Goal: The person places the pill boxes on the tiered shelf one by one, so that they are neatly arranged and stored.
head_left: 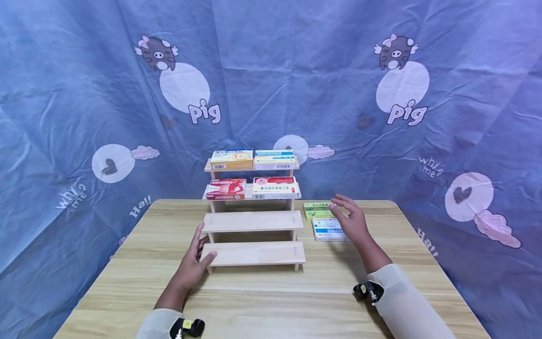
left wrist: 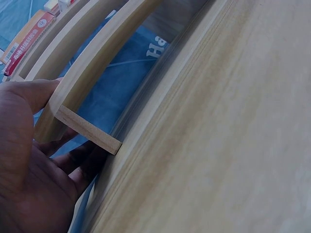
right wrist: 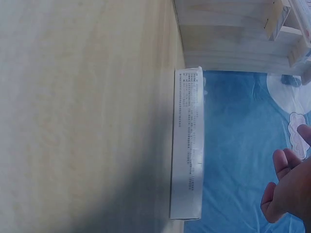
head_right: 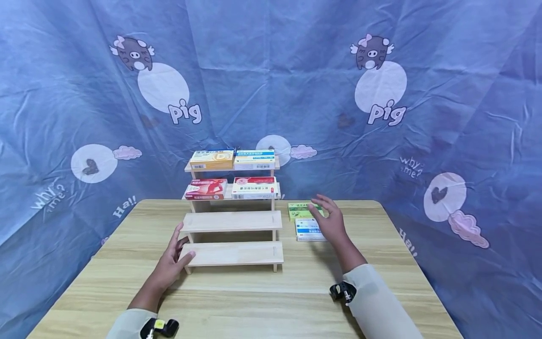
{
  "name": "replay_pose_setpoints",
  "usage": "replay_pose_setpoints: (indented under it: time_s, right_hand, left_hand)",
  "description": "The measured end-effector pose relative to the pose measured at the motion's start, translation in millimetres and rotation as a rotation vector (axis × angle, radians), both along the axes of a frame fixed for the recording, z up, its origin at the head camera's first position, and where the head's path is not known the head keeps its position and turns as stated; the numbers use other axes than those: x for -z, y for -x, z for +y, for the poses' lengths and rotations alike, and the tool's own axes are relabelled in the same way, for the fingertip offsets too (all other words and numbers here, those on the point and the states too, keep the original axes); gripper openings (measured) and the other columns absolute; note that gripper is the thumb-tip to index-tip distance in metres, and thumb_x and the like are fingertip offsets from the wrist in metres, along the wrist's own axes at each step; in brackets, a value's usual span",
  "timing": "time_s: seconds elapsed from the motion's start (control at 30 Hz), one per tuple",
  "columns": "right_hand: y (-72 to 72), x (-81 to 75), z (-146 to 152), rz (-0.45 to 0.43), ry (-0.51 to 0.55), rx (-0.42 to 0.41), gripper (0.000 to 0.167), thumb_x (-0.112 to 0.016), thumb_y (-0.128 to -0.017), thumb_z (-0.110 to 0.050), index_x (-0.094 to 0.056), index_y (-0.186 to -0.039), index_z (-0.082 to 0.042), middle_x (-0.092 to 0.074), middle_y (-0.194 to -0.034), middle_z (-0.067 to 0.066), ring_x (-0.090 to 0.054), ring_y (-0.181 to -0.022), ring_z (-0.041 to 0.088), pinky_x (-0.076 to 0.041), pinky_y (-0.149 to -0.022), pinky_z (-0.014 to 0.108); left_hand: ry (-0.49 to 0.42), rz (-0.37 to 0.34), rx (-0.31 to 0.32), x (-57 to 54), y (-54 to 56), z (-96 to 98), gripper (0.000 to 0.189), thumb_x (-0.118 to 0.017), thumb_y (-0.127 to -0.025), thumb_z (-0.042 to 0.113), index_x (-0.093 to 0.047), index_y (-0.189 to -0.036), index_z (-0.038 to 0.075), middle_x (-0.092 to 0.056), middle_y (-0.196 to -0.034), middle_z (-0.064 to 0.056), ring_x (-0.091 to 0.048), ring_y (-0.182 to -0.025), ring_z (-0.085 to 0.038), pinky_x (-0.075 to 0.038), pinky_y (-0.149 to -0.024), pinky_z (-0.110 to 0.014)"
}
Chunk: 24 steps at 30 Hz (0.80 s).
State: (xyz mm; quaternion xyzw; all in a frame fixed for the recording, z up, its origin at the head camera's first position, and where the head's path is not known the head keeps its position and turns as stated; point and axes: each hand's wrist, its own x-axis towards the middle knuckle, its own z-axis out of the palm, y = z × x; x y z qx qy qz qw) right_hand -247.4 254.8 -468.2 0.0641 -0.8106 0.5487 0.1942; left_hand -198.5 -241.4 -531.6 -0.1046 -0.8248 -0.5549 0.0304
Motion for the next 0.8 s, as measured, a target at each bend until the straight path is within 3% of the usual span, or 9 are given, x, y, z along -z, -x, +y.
replay_pose_setpoints:
  time_s: [0.23, 0.8]
  right_hand:
    - [0.6, 9.5, 4.5, -0.007, -0.038, 0.031, 0.043, -0.076, -0.104, -0.015, -0.069, -0.14, 0.008, -0.053, -0.161, 0.03, -0.041, -0.157, 0.048, -0.027, -0.131, 0.066]
    - [2.7, 19.9, 20.1, -0.089, -0.071, 0.088, 0.05, -0.079, -0.101, -0.014, -0.066, -0.144, 0.008, -0.05, -0.163, 0.028, -0.041, -0.157, 0.047, -0.024, -0.133, 0.062]
  left_hand:
    - [-0.01, -0.007, 0.006, -1.2, -0.8, 0.7, 0.097, -0.07, -0.109, 0.025, -0.002, -0.178, 0.032, -0.038, -0.174, -0.027, -0.044, -0.158, -0.048, -0.045, -0.109, -0.018]
    - [-0.025, 0.019, 0.017, -1.7, -1.5, -0.4, 0.097, -0.069, -0.109, 0.021, -0.002, -0.178, 0.029, -0.04, -0.172, -0.03, -0.046, -0.155, -0.051, -0.048, -0.107, -0.019]
